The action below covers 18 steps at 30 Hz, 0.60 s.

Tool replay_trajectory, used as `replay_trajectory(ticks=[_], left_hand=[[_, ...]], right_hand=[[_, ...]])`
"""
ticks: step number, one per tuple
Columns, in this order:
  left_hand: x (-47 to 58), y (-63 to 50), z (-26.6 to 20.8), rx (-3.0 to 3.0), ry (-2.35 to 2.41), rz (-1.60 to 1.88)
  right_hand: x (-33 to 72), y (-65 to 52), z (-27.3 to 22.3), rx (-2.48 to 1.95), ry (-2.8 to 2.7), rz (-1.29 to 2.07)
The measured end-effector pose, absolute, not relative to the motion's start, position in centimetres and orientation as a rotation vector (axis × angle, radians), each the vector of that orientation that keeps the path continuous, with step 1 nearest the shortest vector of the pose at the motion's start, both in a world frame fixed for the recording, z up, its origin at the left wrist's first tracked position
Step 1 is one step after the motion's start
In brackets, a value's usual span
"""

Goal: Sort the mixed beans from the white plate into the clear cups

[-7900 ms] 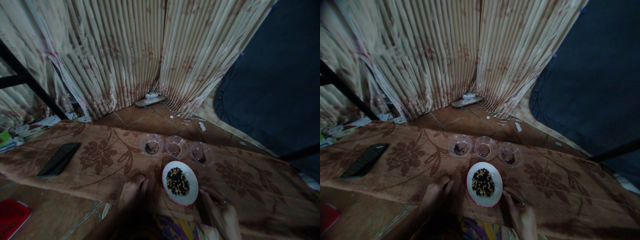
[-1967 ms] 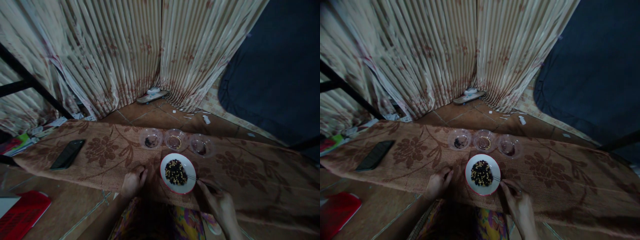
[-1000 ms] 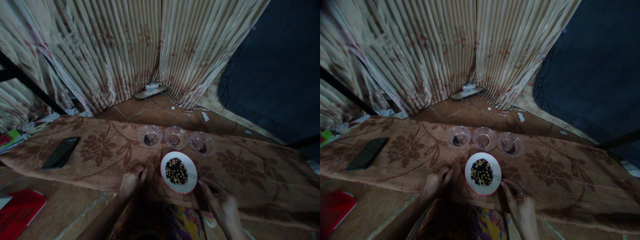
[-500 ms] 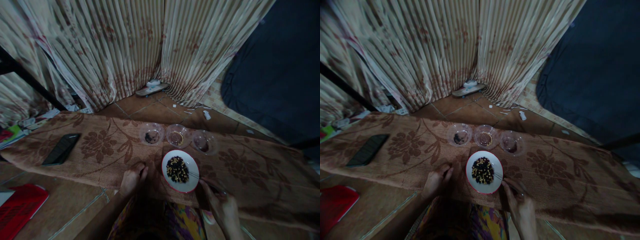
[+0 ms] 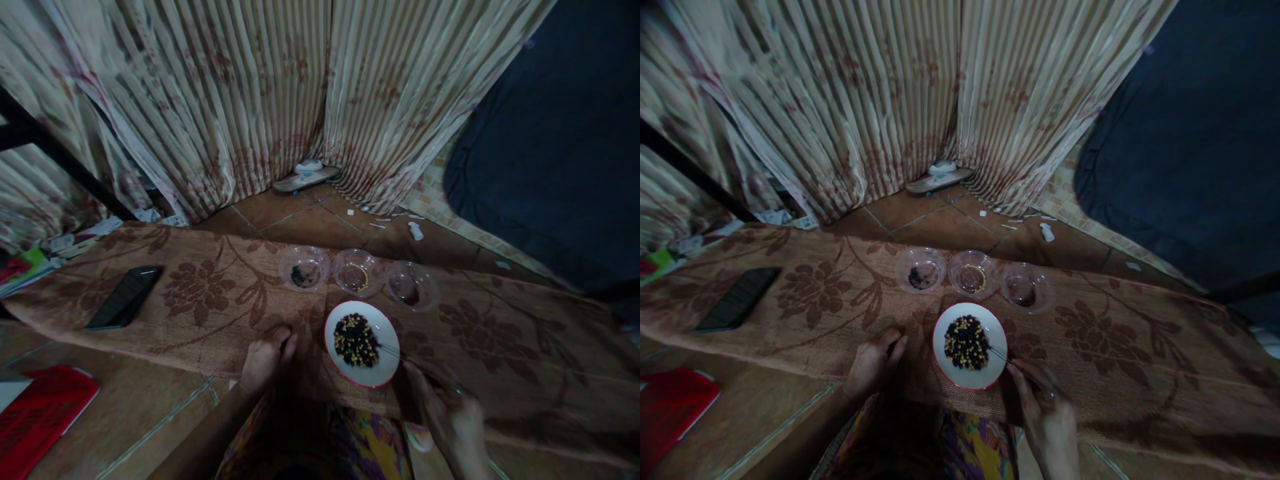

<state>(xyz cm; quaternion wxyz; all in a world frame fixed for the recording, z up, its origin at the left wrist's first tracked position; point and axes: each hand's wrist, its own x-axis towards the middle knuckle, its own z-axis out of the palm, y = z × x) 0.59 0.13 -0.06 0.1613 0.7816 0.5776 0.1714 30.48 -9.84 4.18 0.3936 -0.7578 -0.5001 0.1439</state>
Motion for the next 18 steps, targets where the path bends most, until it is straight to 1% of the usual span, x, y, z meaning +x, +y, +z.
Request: replay_trajectory(ticks=[5, 12, 18], left_hand=[[0.6, 0.1, 0.0, 2.217, 1.647, 0.498], [0.4, 0.2, -0.2, 2.244, 1.63, 0.565], [0.3, 0.2, -0.4, 2.272, 1.597, 0.574]], right_hand=[[31.6, -9.2, 5.2, -1.924, -1.181, 0.293], [36.0, -4.4, 5.2, -1.826, -1.119, -0.048], [36.8, -2.8, 3.7, -1.784, -1.013, -0.03]])
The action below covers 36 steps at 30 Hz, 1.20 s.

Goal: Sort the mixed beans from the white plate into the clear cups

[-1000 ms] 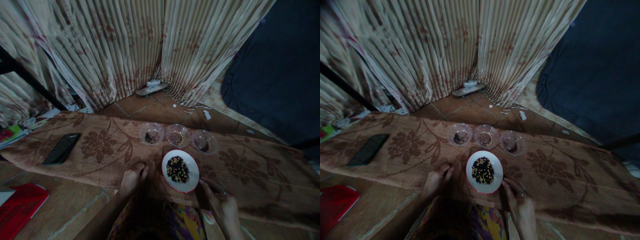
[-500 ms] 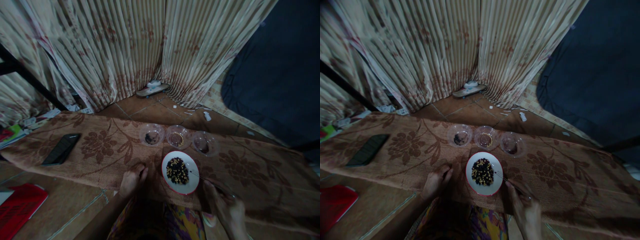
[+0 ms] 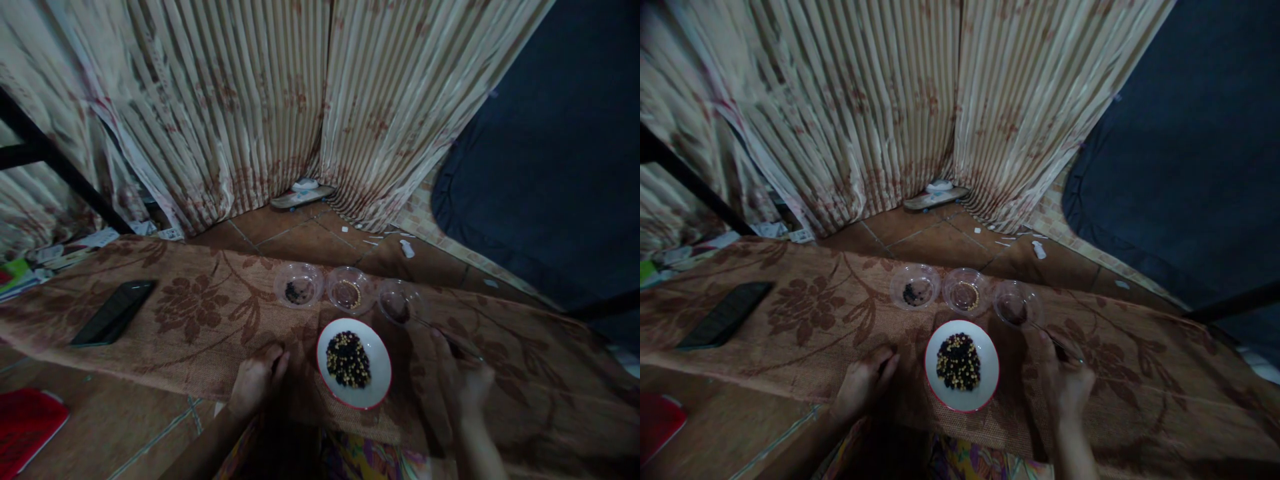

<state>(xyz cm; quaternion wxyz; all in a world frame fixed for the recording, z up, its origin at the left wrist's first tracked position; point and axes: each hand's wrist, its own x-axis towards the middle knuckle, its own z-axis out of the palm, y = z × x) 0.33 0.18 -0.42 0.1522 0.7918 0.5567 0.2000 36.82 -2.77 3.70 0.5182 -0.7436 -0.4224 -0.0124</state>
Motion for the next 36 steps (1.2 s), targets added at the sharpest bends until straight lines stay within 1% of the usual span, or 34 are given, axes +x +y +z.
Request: replay_trajectory(ticks=[2, 7, 11, 16, 24, 36], left_hand=[[0.4, 0.1, -0.2, 2.264, 1.607, 0.546], [0.7, 0.1, 0.2, 2.261, 1.663, 0.513], [0.7, 0.1, 0.1, 2.266, 1.663, 0.515], [0.6, 0.1, 0.1, 2.254, 1.656, 0.483], [0.6, 0.2, 0.0, 2.253, 1.627, 0.469], [0.5, 0.2, -0.2, 2.26, 1.636, 0.475]], right_hand=[[36.2, -3.6, 3.4, -1.8, -0.946, 0.013], [34.0, -6.8, 3.3, -1.809, -0.823, 0.269], [32.4, -8.9, 3.7, -1.888, -0.849, 0.37], [31.4, -9.9, 4.4, -1.92, -1.046, 0.499], [30.9, -9.4, 3.7, -1.941, -1.22, 0.485], [30.6, -9.0, 3.4, -1.938, -1.199, 0.511]])
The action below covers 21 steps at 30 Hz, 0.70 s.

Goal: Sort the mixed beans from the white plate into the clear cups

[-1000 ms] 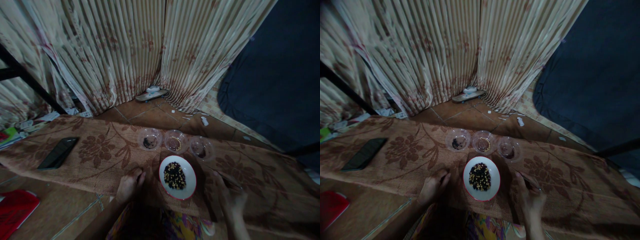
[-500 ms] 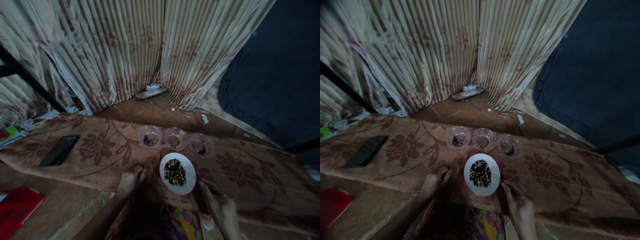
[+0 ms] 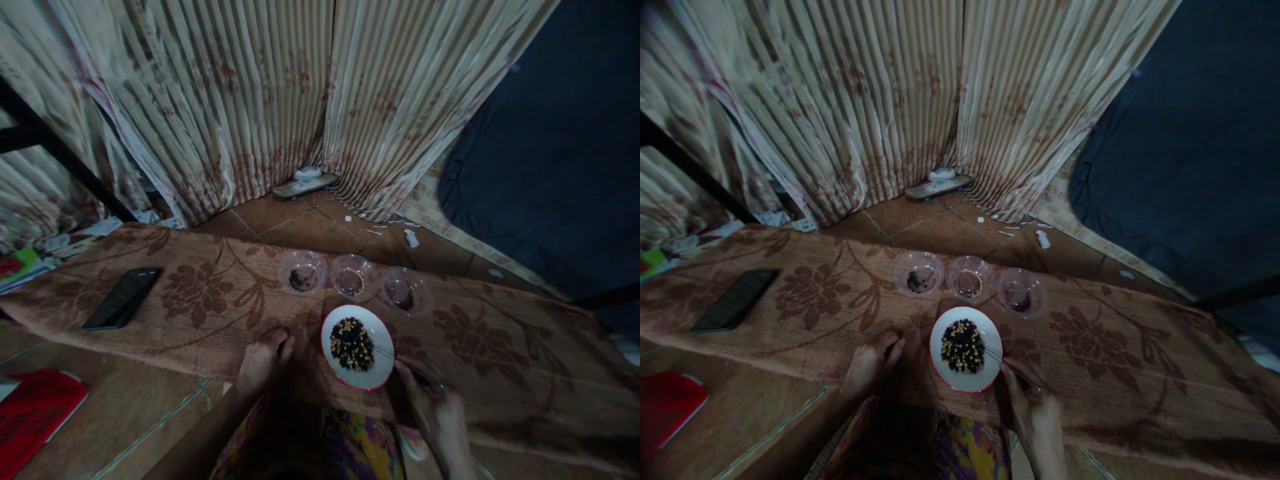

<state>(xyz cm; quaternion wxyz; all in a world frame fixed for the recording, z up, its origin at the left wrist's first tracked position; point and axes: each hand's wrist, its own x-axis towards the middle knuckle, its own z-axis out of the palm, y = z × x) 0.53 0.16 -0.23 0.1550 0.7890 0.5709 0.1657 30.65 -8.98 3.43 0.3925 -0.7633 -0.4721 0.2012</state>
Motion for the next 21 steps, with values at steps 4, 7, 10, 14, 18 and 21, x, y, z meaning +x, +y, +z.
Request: replay_trajectory(ticks=[4, 7, 10, 14, 18, 21], left_hand=[[0.61, 0.14, -0.21, 2.273, 1.655, 0.475], [0.63, 0.13, -0.03, 2.272, 1.646, 0.483], [0.61, 0.11, 0.14, 2.267, 1.628, 0.503], [0.64, 0.04, 0.21, 2.251, 1.637, 0.515], [0.69, 0.02, 0.11, 2.252, 1.65, 0.531], [0.69, 0.07, 0.06, 2.249, 1.658, 0.536]], right_hand=[[30.75, -9.07, 3.49, -1.958, -1.185, 0.51], [30.71, -9.04, 3.62, -1.953, -1.198, 0.474], [30.61, -9.0, 3.78, -1.948, -1.23, 0.446], [30.57, -9.1, 3.9, -1.94, -1.249, 0.414], [30.68, -9.28, 3.81, -1.919, -1.248, 0.408], [30.83, -9.32, 3.6, -1.915, -1.258, 0.404]])
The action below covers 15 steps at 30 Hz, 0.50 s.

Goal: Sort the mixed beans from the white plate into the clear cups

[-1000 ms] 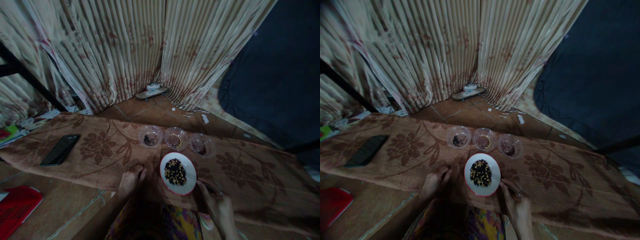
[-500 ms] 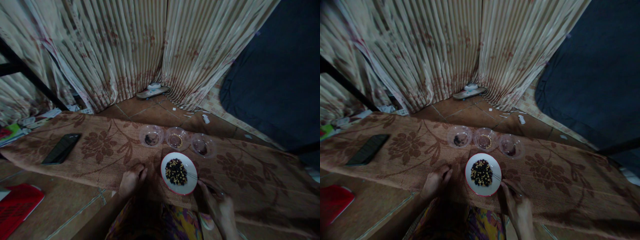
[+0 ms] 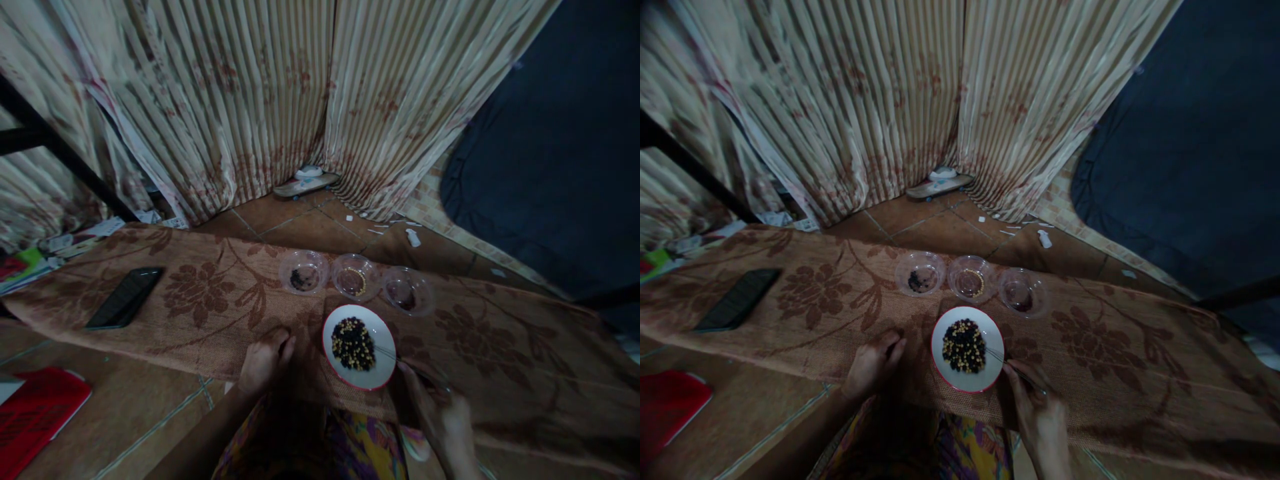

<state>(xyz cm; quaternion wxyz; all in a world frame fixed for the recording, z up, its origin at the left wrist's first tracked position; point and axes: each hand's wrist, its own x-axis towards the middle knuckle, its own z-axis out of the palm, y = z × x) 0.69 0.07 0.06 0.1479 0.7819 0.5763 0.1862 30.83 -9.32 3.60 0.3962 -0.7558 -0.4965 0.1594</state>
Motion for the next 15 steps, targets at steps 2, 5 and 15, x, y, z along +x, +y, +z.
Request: replay_trajectory(ticks=[2, 5, 15], left_hand=[[0.67, 0.1, 0.12, 2.25, 1.649, 0.531], [0.66, 0.12, 0.29, 2.249, 1.638, 0.521], [0.61, 0.1, 0.1, 2.233, 1.626, 0.559]], right_hand=[[30.9, -9.34, 3.46, -1.918, -1.267, 0.394], [30.89, -9.35, 3.47, -1.937, -1.246, 0.398], [30.32, -8.64, 3.38, -1.936, -1.229, 0.5]])
